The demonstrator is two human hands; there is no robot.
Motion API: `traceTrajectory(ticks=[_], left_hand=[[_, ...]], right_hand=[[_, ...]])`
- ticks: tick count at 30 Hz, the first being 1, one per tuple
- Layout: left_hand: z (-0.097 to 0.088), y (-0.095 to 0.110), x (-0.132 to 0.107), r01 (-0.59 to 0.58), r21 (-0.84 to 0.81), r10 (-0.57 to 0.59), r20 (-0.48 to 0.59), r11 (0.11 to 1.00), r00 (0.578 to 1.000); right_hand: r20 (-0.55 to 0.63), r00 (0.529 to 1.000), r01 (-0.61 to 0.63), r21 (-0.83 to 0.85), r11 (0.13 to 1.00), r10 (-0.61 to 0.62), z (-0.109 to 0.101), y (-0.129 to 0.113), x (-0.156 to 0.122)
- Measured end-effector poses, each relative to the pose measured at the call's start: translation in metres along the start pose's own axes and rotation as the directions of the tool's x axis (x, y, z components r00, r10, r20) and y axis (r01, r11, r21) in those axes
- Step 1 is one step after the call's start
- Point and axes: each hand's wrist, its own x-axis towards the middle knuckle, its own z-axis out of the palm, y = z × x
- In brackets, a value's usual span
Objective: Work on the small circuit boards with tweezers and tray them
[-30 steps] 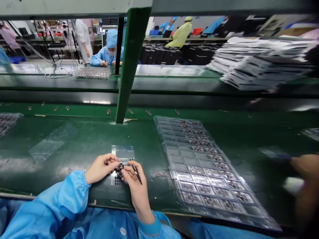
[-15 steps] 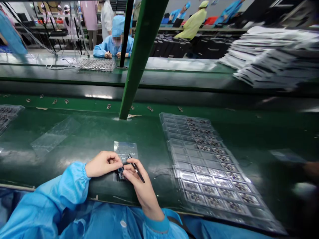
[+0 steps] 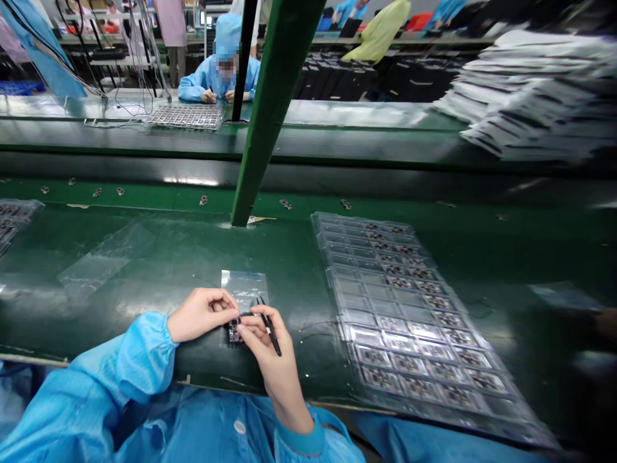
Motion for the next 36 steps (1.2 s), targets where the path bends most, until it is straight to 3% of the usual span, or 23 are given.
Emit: traceTrajectory(ticks=[9, 13, 17, 23, 29, 32, 36], left_hand=[[-0.001, -0.001, -0.003, -0.077, 0.110, 0.073, 0.038, 0.991, 0.997], [0.001, -0.002, -0.004, -0.087, 0.214, 0.082, 0.033, 0.973, 0.996], [0.003, 0.000, -0.005, -0.080, 0.271, 0.068, 0.051, 0.959, 0.996], [0.008, 0.001, -0.006, -0.073, 0.282, 0.058, 0.063, 0.957, 0.996], [0.004, 0.001, -0.006, -0.059, 0.267, 0.049, 0.045, 0.962, 0.998], [-0.005, 0.003, -0.006, -0.047, 0.283, 0.035, 0.048, 0.958, 0.998], [-0.022, 0.003, -0.003, -0.041, 0.292, 0.033, 0.031, 0.955, 0.999]], right_hand=[[0.027, 0.999, 0.018, -0.033, 0.999, -0.018, 0.001, 0.002, 0.003], [0.011, 0.991, 0.135, -0.180, 0.974, -0.135, 0.003, 0.003, 0.003], [0.005, 0.962, 0.257, -0.364, 0.895, -0.274, 0.005, 0.001, 0.001], [-0.026, 0.950, 0.264, -0.465, 0.845, -0.311, 0.007, -0.001, -0.004], [-0.057, 0.970, 0.207, -0.319, 0.925, -0.237, -0.006, 0.005, -0.006], [-0.149, 0.981, 0.105, -0.147, 0.984, -0.127, -0.022, 0.011, -0.008], [-0.174, 0.984, -0.030, 0.012, 0.999, 0.031, -0.041, 0.012, -0.016]])
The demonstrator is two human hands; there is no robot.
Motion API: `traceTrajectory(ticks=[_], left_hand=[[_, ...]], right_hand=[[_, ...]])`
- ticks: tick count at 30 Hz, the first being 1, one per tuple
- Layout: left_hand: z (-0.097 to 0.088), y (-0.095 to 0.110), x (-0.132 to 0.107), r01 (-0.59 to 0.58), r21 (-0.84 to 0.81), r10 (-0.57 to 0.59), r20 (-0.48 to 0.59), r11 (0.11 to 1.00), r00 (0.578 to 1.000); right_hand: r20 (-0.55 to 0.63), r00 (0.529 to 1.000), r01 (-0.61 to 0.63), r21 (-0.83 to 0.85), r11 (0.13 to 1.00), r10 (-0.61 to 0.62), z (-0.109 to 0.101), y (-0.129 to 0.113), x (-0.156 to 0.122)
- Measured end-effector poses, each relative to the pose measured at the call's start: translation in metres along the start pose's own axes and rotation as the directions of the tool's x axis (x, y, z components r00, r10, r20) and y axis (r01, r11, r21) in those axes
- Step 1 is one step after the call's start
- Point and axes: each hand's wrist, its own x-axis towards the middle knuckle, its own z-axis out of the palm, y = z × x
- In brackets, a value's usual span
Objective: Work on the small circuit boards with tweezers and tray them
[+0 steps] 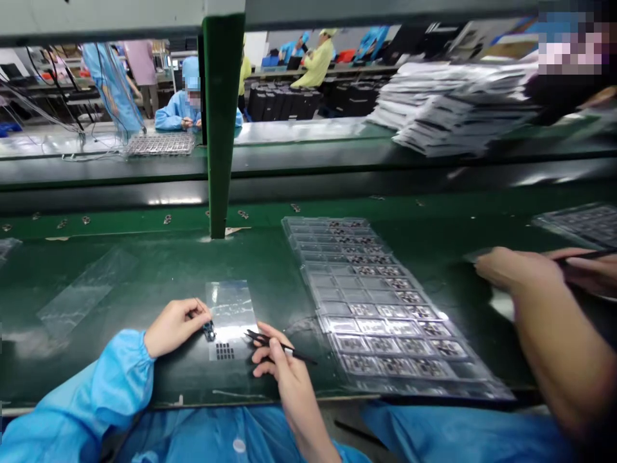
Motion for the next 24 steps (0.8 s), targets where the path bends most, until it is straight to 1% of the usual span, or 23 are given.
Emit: traceTrajectory(ticks=[3, 5, 7, 9, 11, 13, 16, 21, 24], left_hand=[[-0.006, -0.006, 0.004, 0.015, 0.015, -0.015, 0.019, 1.000, 1.000], [-0.004, -0.009, 0.005, 0.015, 0.023, -0.017, 0.086, 1.000, 0.996], [0.000, -0.009, 0.005, -0.038, 0.018, 0.034, 0.179, 0.999, 0.983], [0.006, -0.007, 0.004, -0.129, 0.007, 0.123, 0.261, 0.992, 0.958], [0.011, -0.005, 0.002, -0.208, 0.009, 0.195, 0.310, 0.978, 0.931], [0.014, -0.004, 0.001, -0.236, 0.028, 0.214, 0.325, 0.971, 0.921], [0.017, -0.004, 0.001, -0.222, 0.055, 0.193, 0.326, 0.973, 0.925], [0.018, -0.004, 0.002, -0.195, 0.063, 0.165, 0.323, 0.979, 0.932], [0.018, -0.004, 0.002, -0.188, 0.063, 0.159, 0.316, 0.980, 0.935]], right_hand=[[-0.021, 0.999, -0.046, 0.020, 0.999, 0.047, -0.006, -0.005, -0.004], [-0.030, 0.999, -0.046, -0.019, 0.999, 0.045, -0.005, -0.009, -0.005], [-0.027, 0.999, -0.033, -0.073, 0.997, 0.031, 0.000, -0.011, -0.003], [-0.006, 1.000, -0.016, -0.133, 0.991, 0.015, 0.006, -0.012, 0.001], [0.004, 1.000, 0.006, -0.192, 0.981, -0.005, 0.012, -0.011, 0.005], [-0.027, 0.999, 0.027, -0.238, 0.971, -0.035, 0.017, -0.010, 0.007], [-0.073, 0.996, 0.032, -0.304, 0.952, -0.057, 0.020, -0.006, 0.008], [-0.050, 0.995, 0.060, -0.434, 0.899, -0.090, 0.019, -0.003, 0.006], [-0.021, 0.996, 0.065, -0.456, 0.888, -0.084, 0.019, -0.005, 0.007]])
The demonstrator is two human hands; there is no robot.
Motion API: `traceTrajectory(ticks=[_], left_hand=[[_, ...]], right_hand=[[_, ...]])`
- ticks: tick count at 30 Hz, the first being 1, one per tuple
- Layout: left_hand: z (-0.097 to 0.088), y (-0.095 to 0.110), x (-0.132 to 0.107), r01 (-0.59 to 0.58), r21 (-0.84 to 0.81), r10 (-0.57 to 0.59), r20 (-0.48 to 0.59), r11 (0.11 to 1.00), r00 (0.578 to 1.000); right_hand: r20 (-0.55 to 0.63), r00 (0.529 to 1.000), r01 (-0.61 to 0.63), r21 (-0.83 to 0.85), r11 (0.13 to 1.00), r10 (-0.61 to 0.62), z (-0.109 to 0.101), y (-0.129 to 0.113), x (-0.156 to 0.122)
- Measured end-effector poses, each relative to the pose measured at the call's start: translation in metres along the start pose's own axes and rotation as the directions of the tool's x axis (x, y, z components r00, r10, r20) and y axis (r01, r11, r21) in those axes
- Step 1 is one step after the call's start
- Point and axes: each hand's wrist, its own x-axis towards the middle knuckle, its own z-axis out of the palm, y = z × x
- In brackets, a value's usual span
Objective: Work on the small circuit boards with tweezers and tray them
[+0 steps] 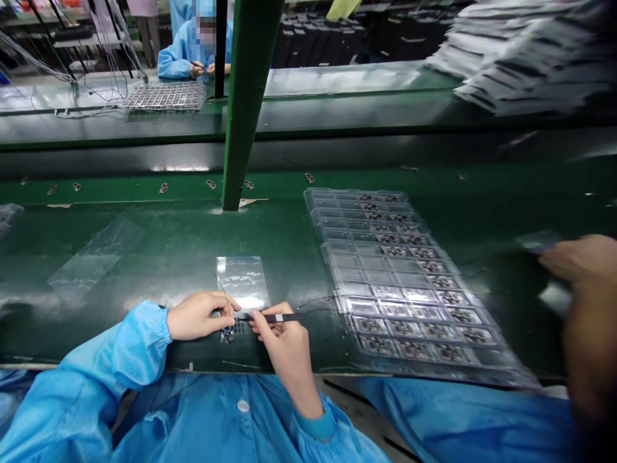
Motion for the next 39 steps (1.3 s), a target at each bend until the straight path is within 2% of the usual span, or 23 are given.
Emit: traceTrajectory(ticks=[10, 15, 17, 19, 22, 25, 39], left_hand=[[0.000, 0.001, 0.000, 0.011, 0.003, -0.011, -0.006, 1.000, 1.000], [0.001, 0.000, 0.001, 0.019, -0.029, -0.020, -0.025, 0.999, 0.999], [0.001, 0.000, 0.001, 0.065, -0.102, -0.070, -0.047, 0.993, 0.996], [0.002, 0.001, 0.002, 0.161, -0.218, -0.173, -0.039, 0.963, 0.984], [0.002, 0.002, 0.003, 0.291, -0.349, -0.304, 0.019, 0.891, 0.953], [0.003, 0.002, 0.004, 0.334, -0.377, -0.350, 0.028, 0.864, 0.936], [0.005, 0.001, 0.005, 0.362, -0.331, -0.374, 0.031, 0.871, 0.927]], right_hand=[[-0.002, 0.999, -0.048, 0.040, 0.998, 0.048, 0.002, -0.003, 0.001], [-0.005, 0.998, -0.063, 0.235, 0.970, 0.066, -0.003, 0.001, 0.004], [-0.020, 0.999, -0.038, 0.310, 0.950, 0.047, -0.005, 0.002, 0.004], [-0.042, 0.999, -0.012, 0.342, 0.940, 0.028, -0.005, 0.003, 0.003], [-0.050, 0.999, 0.001, 0.346, 0.938, 0.017, -0.002, 0.004, 0.000], [-0.046, 0.999, 0.007, 0.329, 0.944, 0.008, 0.003, 0.003, -0.002], [-0.056, 0.998, 0.047, 0.270, 0.962, -0.033, 0.008, -0.003, -0.003]])
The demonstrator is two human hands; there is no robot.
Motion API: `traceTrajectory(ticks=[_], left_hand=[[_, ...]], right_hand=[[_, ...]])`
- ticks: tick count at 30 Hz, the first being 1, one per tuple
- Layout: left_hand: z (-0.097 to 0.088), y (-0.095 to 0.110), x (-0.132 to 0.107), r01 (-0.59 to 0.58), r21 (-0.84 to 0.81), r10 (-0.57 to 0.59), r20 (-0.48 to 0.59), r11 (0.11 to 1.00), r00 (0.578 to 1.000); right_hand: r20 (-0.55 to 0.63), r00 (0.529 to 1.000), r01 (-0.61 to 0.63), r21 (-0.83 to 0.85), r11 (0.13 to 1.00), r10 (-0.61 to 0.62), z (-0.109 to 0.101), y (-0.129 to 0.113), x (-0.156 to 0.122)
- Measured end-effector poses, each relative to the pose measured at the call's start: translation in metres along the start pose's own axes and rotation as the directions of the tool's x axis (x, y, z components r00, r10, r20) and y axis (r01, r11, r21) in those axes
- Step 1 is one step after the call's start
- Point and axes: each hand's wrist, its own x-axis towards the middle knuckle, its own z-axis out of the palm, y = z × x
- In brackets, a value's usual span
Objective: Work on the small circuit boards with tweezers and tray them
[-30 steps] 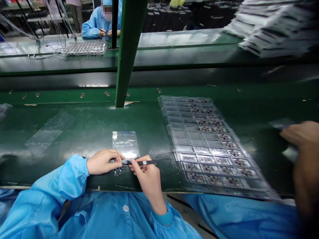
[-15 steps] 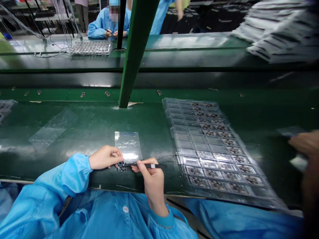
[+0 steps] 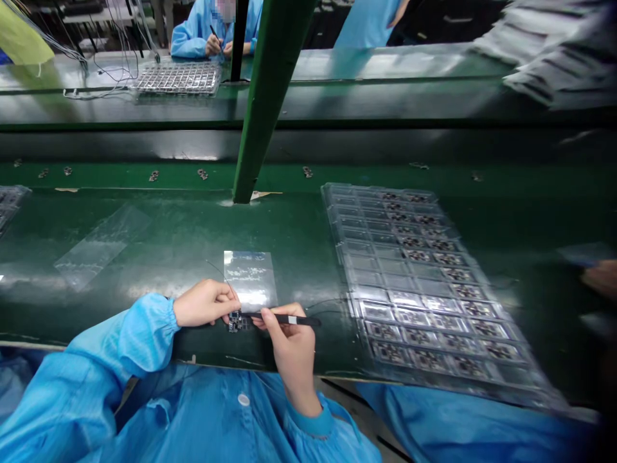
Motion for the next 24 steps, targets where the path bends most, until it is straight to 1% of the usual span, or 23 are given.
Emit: traceTrajectory(ticks=[9, 20, 24], left_hand=[[0.0001, 0.0006, 0.0004, -0.002, -0.004, 0.002, -0.001, 1.000, 1.000], [0.0001, -0.0011, 0.0008, -0.012, -0.047, 0.012, 0.013, 0.999, 1.000], [0.0010, -0.0013, 0.0010, -0.041, -0.029, 0.041, -0.016, 0.999, 0.999]], right_hand=[[-0.007, 0.999, 0.031, -0.026, 0.999, -0.031, 0.0005, -0.0002, 0.0003], [-0.021, 1.000, 0.022, -0.022, 1.000, -0.022, 0.0016, 0.0007, -0.0001], [-0.021, 0.999, 0.025, -0.028, 0.999, -0.025, 0.0016, 0.0004, -0.0002]])
